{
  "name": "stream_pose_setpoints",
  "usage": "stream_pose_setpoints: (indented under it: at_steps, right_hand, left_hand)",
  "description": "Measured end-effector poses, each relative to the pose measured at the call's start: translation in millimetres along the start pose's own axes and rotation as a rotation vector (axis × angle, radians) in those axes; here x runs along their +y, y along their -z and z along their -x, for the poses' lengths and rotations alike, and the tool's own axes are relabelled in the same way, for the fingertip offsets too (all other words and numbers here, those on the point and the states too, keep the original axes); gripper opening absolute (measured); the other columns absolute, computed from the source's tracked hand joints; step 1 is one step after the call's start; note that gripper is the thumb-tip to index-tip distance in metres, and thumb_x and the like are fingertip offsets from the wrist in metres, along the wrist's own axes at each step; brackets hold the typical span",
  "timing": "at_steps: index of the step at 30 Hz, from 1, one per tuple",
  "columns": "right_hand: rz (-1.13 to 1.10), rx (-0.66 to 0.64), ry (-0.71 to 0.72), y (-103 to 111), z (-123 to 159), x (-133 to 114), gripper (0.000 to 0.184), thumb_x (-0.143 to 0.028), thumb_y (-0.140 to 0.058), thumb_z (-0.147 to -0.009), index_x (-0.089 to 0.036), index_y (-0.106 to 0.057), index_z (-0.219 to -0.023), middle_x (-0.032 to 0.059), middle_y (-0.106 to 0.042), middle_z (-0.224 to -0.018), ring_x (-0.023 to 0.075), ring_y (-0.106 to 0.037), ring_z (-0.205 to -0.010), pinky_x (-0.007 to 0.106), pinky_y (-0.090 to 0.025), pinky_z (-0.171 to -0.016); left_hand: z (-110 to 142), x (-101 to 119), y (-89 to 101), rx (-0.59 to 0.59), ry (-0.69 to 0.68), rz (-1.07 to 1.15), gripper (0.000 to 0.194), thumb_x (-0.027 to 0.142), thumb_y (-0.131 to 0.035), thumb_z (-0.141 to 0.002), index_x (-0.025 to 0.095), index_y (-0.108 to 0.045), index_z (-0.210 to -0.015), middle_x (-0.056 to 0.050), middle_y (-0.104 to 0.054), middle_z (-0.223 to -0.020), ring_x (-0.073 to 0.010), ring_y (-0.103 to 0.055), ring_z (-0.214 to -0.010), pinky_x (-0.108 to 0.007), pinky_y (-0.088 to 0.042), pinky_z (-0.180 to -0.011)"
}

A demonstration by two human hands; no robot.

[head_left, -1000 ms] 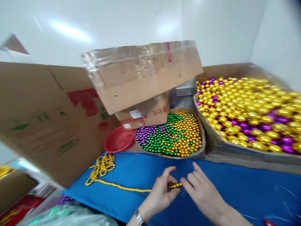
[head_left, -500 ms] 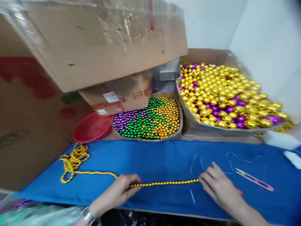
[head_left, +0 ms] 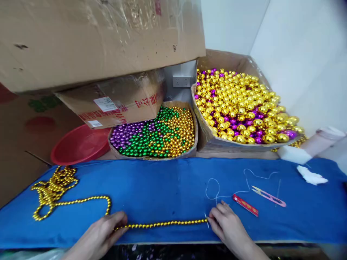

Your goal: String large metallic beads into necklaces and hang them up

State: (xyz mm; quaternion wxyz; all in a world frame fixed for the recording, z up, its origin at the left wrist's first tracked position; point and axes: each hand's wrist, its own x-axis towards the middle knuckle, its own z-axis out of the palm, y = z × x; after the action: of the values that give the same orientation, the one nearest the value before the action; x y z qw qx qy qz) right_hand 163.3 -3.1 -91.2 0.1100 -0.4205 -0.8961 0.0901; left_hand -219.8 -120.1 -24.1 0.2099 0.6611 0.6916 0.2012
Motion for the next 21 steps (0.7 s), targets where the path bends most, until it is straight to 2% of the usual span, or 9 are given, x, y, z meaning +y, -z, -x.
stream_pose_setpoints:
  at_steps: [3,4,10,15,21]
  right_hand:
    - [0.005,0.005,0.003,-7.0,1.1,2.7,0.016,-0.015,-0.049,-0.085,-0.022,-0.058,-0.074,0.001,-0.061,-0.073,0.0175,-0.063,-0.073,0.045,-0.042,-0.097]
    - [0.006,0.01,0.011,-9.2,1.7,3.7,0.016,-0.016,-0.048,-0.086,-0.022,-0.058,-0.075,0.0013,-0.061,-0.073,0.0179,-0.063,-0.073,0.046,-0.041,-0.097]
    - [-0.015,0.076,0.1,-23.3,9.2,13.3,0.021,-0.023,-0.043,-0.09,-0.021,-0.057,-0.075,0.0036,-0.06,-0.069,0.0213,-0.064,-0.069,0.053,-0.042,-0.091]
    - [0.065,0.162,0.202,-31.8,12.2,21.0,0.023,-0.032,-0.039,-0.093,-0.024,-0.059,-0.084,0.0049,-0.065,-0.077,0.0226,-0.067,-0.073,0.049,-0.05,-0.081]
    - [0.073,0.138,0.202,-30.4,12.1,19.1,0.027,-0.032,-0.037,-0.093,-0.024,-0.06,-0.083,0.004,-0.066,-0.075,0.0206,-0.068,-0.071,0.048,-0.052,-0.082]
  left_hand:
    - [-1.3,-5.7,3.2,-0.218,-0.056,-0.043,0.018,0.037,-0.045,-0.089,0.026,-0.059,-0.087,0.0,-0.066,-0.08,-0.0169,-0.062,-0.071,-0.021,-0.045,-0.065]
    - [-1.8,-6.1,4.4,-0.239,-0.055,-0.05,0.019,0.035,-0.042,-0.091,0.026,-0.058,-0.089,-0.001,-0.066,-0.083,-0.017,-0.061,-0.074,-0.022,-0.045,-0.069]
    - [1.8,-3.8,10.8,-0.226,-0.012,-0.056,0.018,0.027,-0.039,-0.091,0.022,-0.055,-0.088,-0.003,-0.061,-0.086,-0.0175,-0.057,-0.078,-0.026,-0.043,-0.072]
    - [7.8,-9.8,16.9,-0.207,0.029,-0.062,0.013,0.022,-0.043,-0.088,0.021,-0.056,-0.086,-0.002,-0.06,-0.087,-0.0166,-0.056,-0.078,-0.026,-0.041,-0.072]
    - [7.9,-14.7,16.4,-0.215,0.026,-0.059,0.013,0.019,-0.047,-0.086,0.021,-0.059,-0.083,-0.002,-0.06,-0.086,-0.0157,-0.056,-0.077,-0.025,-0.042,-0.07]
